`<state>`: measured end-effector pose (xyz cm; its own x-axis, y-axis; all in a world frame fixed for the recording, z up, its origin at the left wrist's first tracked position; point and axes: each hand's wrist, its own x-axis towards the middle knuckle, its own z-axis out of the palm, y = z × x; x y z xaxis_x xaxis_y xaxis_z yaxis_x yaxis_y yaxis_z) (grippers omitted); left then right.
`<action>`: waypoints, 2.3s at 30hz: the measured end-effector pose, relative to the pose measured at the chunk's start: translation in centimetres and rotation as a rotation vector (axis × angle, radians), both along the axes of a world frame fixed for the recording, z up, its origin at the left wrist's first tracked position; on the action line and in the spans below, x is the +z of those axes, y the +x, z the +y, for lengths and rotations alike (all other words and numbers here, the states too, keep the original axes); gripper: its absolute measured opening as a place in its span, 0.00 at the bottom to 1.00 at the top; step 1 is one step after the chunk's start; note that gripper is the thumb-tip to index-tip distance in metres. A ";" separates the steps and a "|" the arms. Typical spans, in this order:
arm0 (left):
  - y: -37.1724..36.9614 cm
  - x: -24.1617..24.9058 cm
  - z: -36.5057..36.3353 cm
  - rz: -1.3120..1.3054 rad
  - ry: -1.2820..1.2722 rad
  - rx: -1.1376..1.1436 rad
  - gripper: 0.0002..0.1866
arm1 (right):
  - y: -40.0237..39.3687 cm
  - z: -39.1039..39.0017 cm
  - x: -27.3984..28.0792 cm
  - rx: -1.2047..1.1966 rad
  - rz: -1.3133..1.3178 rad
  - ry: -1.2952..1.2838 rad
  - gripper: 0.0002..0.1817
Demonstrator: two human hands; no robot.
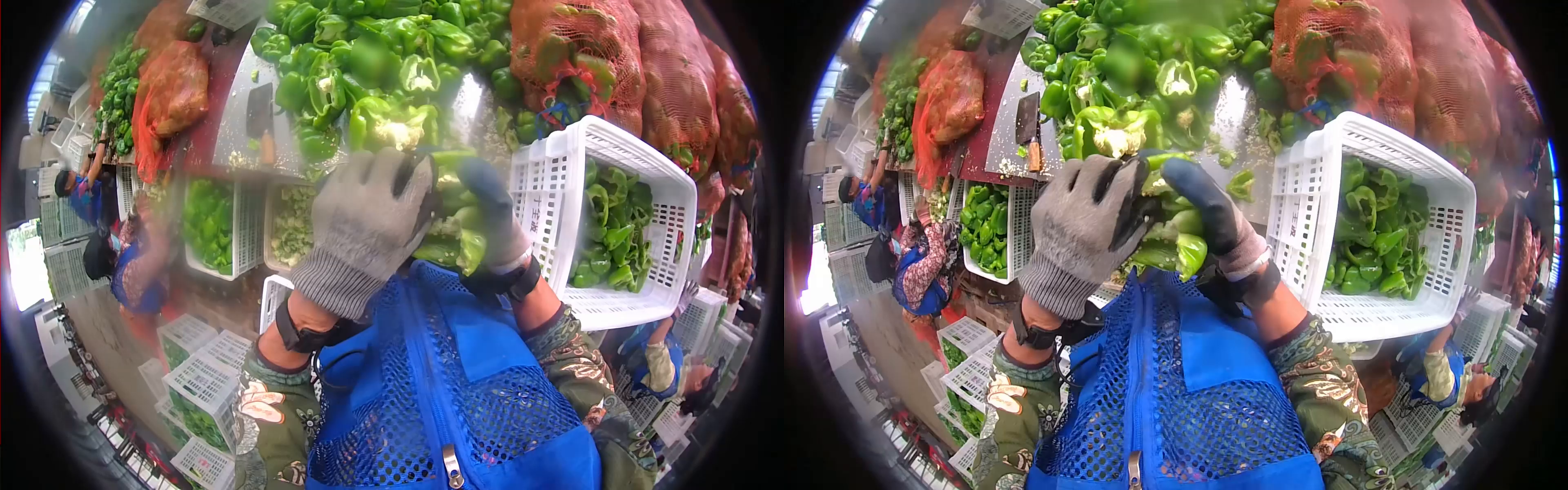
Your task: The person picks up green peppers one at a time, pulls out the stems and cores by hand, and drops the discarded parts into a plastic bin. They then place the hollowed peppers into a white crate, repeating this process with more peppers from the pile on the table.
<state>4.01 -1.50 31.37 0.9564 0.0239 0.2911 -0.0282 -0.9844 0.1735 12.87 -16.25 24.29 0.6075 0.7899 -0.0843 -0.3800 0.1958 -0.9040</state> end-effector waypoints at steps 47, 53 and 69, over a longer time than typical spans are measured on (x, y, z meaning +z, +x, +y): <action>-3.1 -0.8 6.9 -0.111 -0.015 0.250 0.38 | -1.9 4.0 0.1 0.198 -0.125 -0.146 0.20; -2.0 -5.8 8.4 -0.291 -1.146 0.199 0.31 | -0.6 1.9 3.6 0.191 0.265 0.023 0.23; -6.1 -9.1 8.5 -0.352 -1.260 0.541 0.26 | 6.6 -4.0 6.5 -0.508 -0.936 -0.499 0.28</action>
